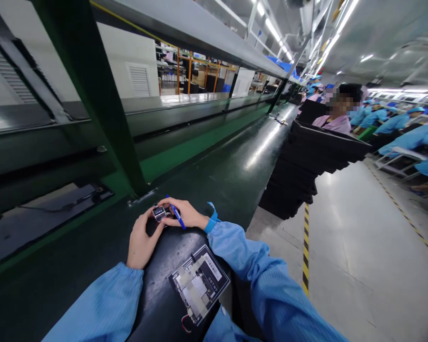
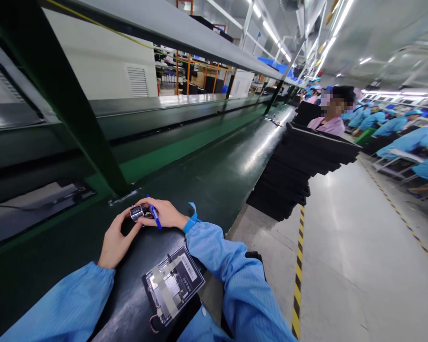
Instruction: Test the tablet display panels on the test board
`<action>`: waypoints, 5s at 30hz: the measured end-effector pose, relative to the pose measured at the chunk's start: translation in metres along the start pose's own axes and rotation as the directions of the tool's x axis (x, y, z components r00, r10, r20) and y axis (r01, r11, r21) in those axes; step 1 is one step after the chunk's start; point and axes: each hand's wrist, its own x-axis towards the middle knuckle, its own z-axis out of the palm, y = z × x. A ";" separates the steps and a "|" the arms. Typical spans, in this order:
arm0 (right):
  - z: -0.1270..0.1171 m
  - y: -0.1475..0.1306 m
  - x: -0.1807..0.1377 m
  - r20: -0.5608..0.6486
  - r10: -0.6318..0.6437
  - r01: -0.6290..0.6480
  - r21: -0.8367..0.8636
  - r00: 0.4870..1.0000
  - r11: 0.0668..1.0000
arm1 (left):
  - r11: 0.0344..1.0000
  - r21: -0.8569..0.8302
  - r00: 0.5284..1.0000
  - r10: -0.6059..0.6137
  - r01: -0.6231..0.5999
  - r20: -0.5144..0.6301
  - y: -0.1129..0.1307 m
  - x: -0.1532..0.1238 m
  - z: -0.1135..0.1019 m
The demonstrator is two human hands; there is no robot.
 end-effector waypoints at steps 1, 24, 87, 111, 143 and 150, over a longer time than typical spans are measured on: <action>0.001 0.000 0.000 -0.008 -0.013 0.013 0.007 1.000 1.000 | 1.000 0.004 1.000 0.003 -0.003 -0.002 0.000 0.000 0.000; 0.004 0.010 0.002 -0.095 -0.013 0.012 -0.015 0.995 1.000 | 1.000 -0.008 0.999 -0.024 0.024 -0.028 -0.001 -0.002 0.000; -0.001 0.011 0.006 -0.038 0.159 -0.139 0.316 0.987 0.939 | 0.997 -0.011 0.997 0.075 -0.075 -0.015 0.007 0.001 0.001; 0.001 0.005 0.007 -0.005 0.122 -0.110 0.396 0.992 0.912 | 0.992 0.018 0.992 0.128 -0.128 0.022 0.005 0.004 0.000; -0.002 0.008 0.012 -0.242 0.182 -0.101 0.313 0.953 0.944 | 0.996 0.042 0.996 0.077 -0.075 -0.040 0.003 0.001 0.002; -0.001 0.012 0.009 -0.157 0.053 -0.047 0.041 0.986 0.998 | 0.996 0.046 0.997 0.074 -0.072 -0.039 0.002 0.001 0.002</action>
